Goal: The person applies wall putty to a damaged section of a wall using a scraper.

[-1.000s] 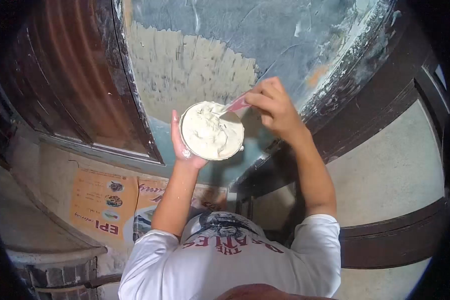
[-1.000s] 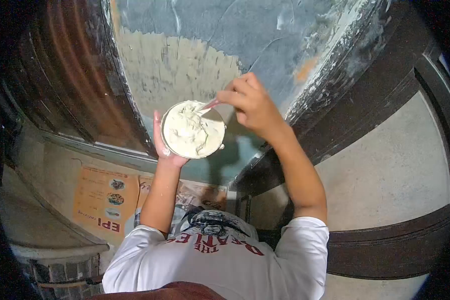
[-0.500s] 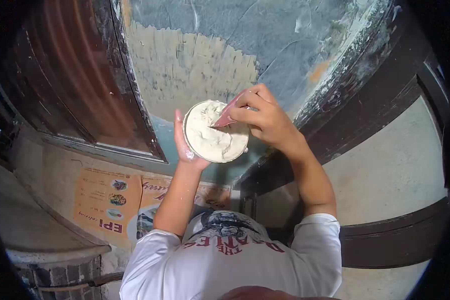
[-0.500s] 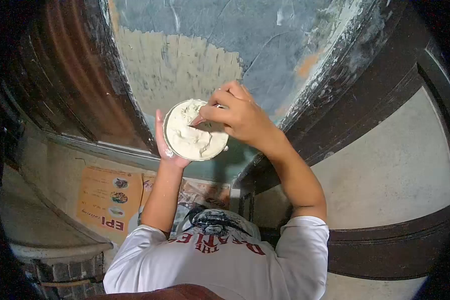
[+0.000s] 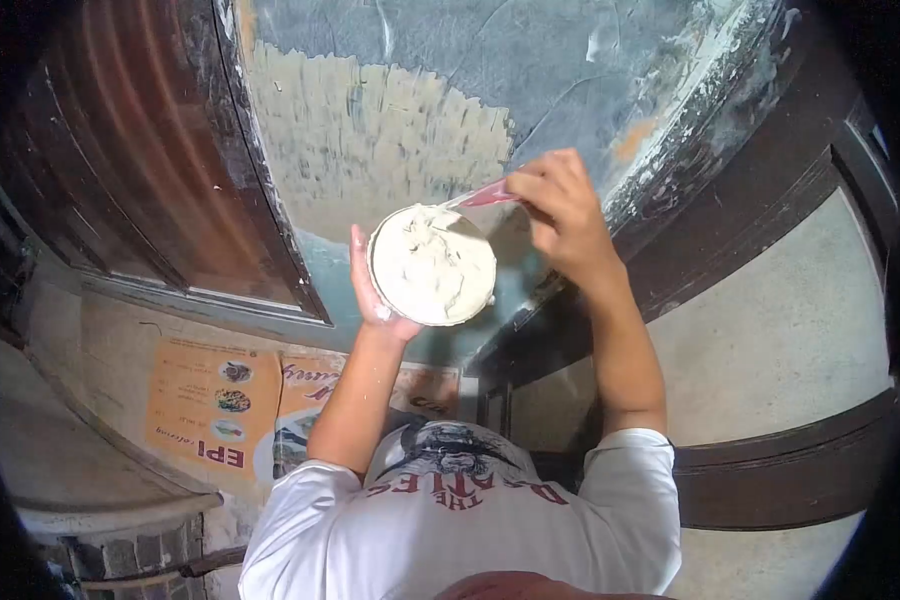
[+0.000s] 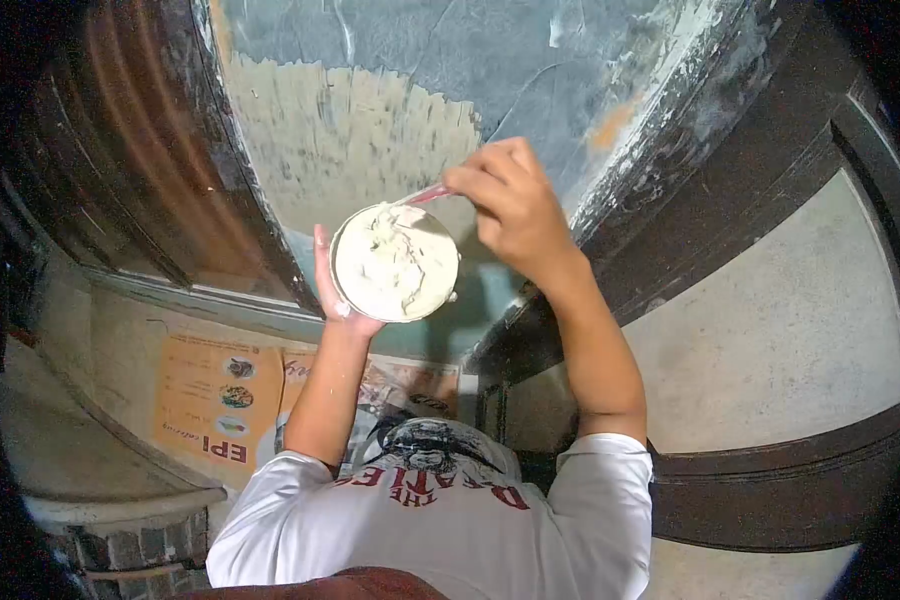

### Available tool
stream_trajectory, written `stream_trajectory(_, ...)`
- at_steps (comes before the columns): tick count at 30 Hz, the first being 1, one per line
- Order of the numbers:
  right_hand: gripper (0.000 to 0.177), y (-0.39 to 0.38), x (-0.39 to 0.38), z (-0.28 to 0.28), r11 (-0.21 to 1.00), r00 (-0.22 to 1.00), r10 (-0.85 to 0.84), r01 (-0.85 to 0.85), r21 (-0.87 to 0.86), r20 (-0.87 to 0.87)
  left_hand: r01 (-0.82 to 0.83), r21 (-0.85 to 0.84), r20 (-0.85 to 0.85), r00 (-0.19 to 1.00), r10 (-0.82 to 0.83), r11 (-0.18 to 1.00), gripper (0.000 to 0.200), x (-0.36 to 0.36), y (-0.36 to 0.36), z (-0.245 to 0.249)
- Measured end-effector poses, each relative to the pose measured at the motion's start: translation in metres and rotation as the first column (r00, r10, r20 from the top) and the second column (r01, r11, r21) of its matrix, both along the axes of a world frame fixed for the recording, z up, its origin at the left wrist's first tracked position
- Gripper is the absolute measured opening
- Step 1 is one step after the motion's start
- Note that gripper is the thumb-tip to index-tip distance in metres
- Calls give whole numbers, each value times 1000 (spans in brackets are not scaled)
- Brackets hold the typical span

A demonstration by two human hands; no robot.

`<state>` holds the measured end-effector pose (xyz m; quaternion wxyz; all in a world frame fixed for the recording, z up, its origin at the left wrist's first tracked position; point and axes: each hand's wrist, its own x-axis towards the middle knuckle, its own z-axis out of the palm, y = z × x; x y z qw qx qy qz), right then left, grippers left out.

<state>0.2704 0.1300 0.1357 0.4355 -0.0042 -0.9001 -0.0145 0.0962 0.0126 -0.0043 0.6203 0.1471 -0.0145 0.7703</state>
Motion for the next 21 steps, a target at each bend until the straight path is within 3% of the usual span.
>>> stream_trajectory(4, 37, -5, 6, 1, 993, 995, -43, 53, -109, 93, -22, -23, 11, 1000, 23, 999, 89, -4, 0, -2)
stream_trajectory(6, 34, -12, 0, -7, 994, 965, 68, -44, -100, 255, -33, -47, -23, 999, 31, 998, 89, -5, 0, -1)
stream_trajectory(7, 33, -12, -2, -10, 995, 939, 42, -9, -99, 340, -22, -25, -20, 1000, 21, 999, 88, -4, 0, 1)
stream_trajectory(12, 35, -18, -14, -18, 991, 960, 60, -25, -129, 273, 29, 66, 31, 999, -31, 997, 87, -9, -1, -2)
stream_trajectory(13, 36, -17, -16, -19, 994, 970, 55, -30, -109, 237, -47, -16, -8, 999, 47, 999, 87, -7, -1, 1)
stream_trajectory(16, 37, -15, -20, -16, 996, 981, 36, -20, -88, 192, -64, -56, -60, 996, 60, 996, 87, -8, -3, 5)
stream_trajectory(17, 37, -14, -21, -16, 995, 987, 38, -24, -92, 157, 0, 42, -31, 1000, 2, 999, 87, -13, 0, -3)
stream_trajectory(21, 36, -17, -13, 0, 995, 990, 2, 11, -95, 138, 11, -39, -3, 1000, -12, 999, 90, -17, 0, 3)
